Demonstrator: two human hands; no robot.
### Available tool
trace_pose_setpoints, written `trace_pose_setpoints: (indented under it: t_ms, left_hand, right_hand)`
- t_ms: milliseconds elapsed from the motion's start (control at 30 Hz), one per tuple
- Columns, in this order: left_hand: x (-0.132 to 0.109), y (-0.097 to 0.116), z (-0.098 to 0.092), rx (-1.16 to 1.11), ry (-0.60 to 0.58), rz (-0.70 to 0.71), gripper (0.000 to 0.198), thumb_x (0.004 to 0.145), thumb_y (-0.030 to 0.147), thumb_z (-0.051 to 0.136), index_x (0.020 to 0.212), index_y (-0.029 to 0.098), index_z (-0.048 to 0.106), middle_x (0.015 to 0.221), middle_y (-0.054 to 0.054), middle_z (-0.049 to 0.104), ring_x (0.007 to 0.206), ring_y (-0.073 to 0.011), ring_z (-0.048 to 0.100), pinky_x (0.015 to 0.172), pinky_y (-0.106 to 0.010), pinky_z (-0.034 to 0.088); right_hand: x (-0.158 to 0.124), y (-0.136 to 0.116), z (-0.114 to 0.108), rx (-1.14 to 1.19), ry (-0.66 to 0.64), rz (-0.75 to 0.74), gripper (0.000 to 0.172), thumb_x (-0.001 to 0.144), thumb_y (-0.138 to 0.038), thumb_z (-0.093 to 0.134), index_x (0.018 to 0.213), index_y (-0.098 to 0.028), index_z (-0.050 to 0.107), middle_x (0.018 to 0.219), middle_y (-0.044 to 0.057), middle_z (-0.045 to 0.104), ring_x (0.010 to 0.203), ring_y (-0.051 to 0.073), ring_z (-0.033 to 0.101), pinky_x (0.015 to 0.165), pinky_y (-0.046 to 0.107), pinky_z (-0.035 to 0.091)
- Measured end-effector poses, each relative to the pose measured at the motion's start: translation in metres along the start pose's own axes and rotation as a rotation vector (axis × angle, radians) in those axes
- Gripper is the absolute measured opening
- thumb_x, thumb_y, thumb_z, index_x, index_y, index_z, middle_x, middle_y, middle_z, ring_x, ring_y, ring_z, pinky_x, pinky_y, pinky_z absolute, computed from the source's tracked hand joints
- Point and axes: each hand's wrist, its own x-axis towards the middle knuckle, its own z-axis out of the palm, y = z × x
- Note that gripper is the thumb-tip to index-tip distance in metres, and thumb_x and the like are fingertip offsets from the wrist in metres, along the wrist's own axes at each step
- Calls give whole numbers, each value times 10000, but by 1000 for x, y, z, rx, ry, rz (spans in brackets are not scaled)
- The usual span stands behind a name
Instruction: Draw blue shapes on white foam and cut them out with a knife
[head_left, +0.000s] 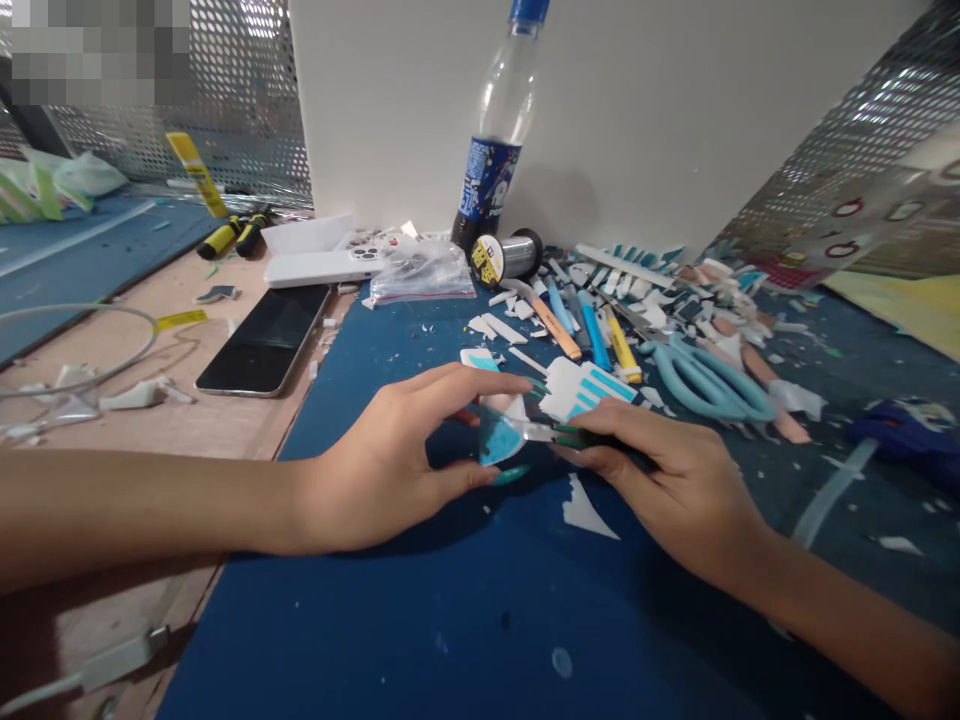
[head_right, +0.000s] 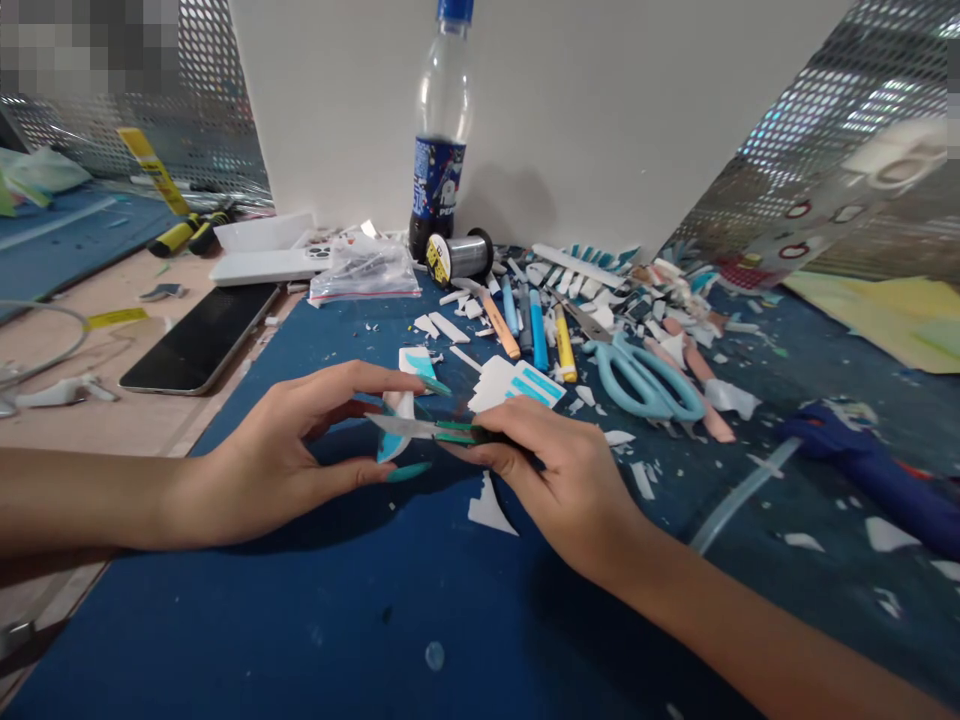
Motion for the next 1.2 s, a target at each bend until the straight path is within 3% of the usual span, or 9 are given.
trace_pose_setpoints:
  t_ms: [167, 367, 633, 1200]
  left_hand:
    - [2, 1, 0, -123, -16, 29, 460, 806, 56, 701, 1240, 161, 589, 1185, -57, 656, 982, -111, 645, 844, -148, 576]
    - [-1, 2, -1, -204, -25, -18, 503, 787, 166, 777, 1256, 192, 598, 1216, -64, 668, 997, -148, 677, 878, -207, 605]
    - [-3, 1, 0, -228, 19, -31, 417, 800, 149, 759, 1200, 159, 640, 1133, -46, 705, 891, -101, 694, 825, -134, 599]
    - [-3, 1, 2, -283, 76, -10, 372, 761, 135, 794, 1116, 135, 682, 1064, -65, 737, 907, -115, 716, 814, -128, 605]
  right_hand:
    - [1, 0, 0, 33, -29, -22, 144, 964, -217, 538, 845, -198, 615, 630, -7, 628, 532, 109, 592, 497, 210, 459]
    - [-1, -1, 1, 14, -36, -42, 134, 963, -200, 539, 853, -194, 615, 640, -3, 624, 547, 105, 582, 525, 209, 466]
    - [1, -2, 0, 8, -49, -91, 194, 996, -265, 505, 851, -185, 606, 606, -10, 589, 539, 96, 548, 513, 205, 447]
    - [-2, -2, -1, 16, -50, -69, 141, 975, -202, 524, 862, -199, 609, 614, -6, 606, 544, 114, 565, 511, 232, 453]
